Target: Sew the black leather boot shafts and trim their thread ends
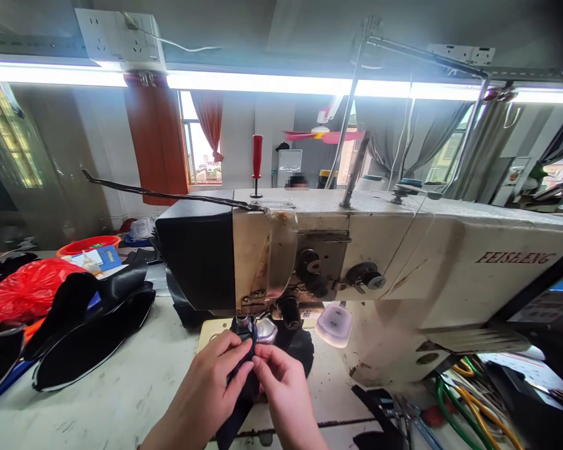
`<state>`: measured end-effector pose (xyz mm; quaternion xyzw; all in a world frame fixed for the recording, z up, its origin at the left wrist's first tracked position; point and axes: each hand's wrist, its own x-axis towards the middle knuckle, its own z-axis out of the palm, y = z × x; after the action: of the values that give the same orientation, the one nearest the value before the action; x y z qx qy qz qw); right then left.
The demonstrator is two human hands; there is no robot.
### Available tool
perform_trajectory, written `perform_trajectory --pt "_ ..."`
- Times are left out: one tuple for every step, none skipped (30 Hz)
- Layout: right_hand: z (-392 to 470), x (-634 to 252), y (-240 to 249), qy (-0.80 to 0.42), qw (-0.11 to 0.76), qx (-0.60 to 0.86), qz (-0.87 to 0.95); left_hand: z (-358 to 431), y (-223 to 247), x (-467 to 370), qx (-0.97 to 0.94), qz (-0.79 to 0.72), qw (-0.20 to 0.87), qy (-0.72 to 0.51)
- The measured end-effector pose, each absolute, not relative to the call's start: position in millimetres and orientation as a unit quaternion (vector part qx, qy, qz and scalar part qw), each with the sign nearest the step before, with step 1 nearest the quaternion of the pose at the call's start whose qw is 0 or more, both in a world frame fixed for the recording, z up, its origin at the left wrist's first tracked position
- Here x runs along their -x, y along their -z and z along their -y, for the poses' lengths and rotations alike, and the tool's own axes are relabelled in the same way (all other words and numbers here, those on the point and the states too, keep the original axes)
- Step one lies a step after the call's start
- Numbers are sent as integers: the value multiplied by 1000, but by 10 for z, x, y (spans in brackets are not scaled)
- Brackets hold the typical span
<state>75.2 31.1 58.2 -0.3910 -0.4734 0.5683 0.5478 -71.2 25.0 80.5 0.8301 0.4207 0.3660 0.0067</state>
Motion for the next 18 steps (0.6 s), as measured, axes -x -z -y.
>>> perform_trajectory --pt "-296 -759 -602 -555 549 394 485 -244 -821 720 -835 -419 8 -357" --pt "-286 -766 -609 -541 551 395 498 -239 -837 727 -840 -415 5 -349" --pt "-280 -772 -600 -525 554 396 510 -235 -853 731 -845 -411 -4 -343" --pt "-279 -776 -576 -510 558 397 521 -233 -866 731 -849 -405 -19 -339" --pt "-284 -777 -536 -499 559 397 530 -233 -876 727 -852 -399 -38 -337" --pt "-295 -776 -485 -495 556 396 538 -235 -883 720 -854 -394 -58 -335" --pt "-309 -771 -428 -493 552 396 543 -238 -884 710 -855 -390 -78 -333" --pt "-325 -765 -368 -492 551 396 545 -242 -881 698 -855 -388 -93 -331" --pt "-341 -760 -312 -489 554 397 545 -246 -871 688 -853 -390 -101 -331" --pt "-355 -759 -263 -488 556 399 542 -250 -857 683 -850 -392 -102 -336" --pt "-364 -767 -222 -489 556 400 540 -253 -838 685 -846 -397 -95 -344" --pt "-366 -788 -189 -492 553 400 541 -255 -817 697 -840 -402 -82 -354" --pt "-361 -825 -161 -492 547 400 547 -255 -793 719 -836 -405 -62 -365" --pt "-346 -878 -134 -486 539 398 561 -253 -769 751 -832 -406 -39 -376" --pt "-322 -944 -106 -468 536 399 579 -249 -746 790 -827 -405 -15 -388" --pt "-286 -1019 -76 -434 541 404 596 -243 -723 830 -823 -403 9 -401" --pt "-240 -1094 -43 -390 550 415 611 -235 -701 866 -818 -400 32 -412" --pt "-184 -1160 -9 -343 559 426 624 -224 -677 893 -811 -399 54 -425"
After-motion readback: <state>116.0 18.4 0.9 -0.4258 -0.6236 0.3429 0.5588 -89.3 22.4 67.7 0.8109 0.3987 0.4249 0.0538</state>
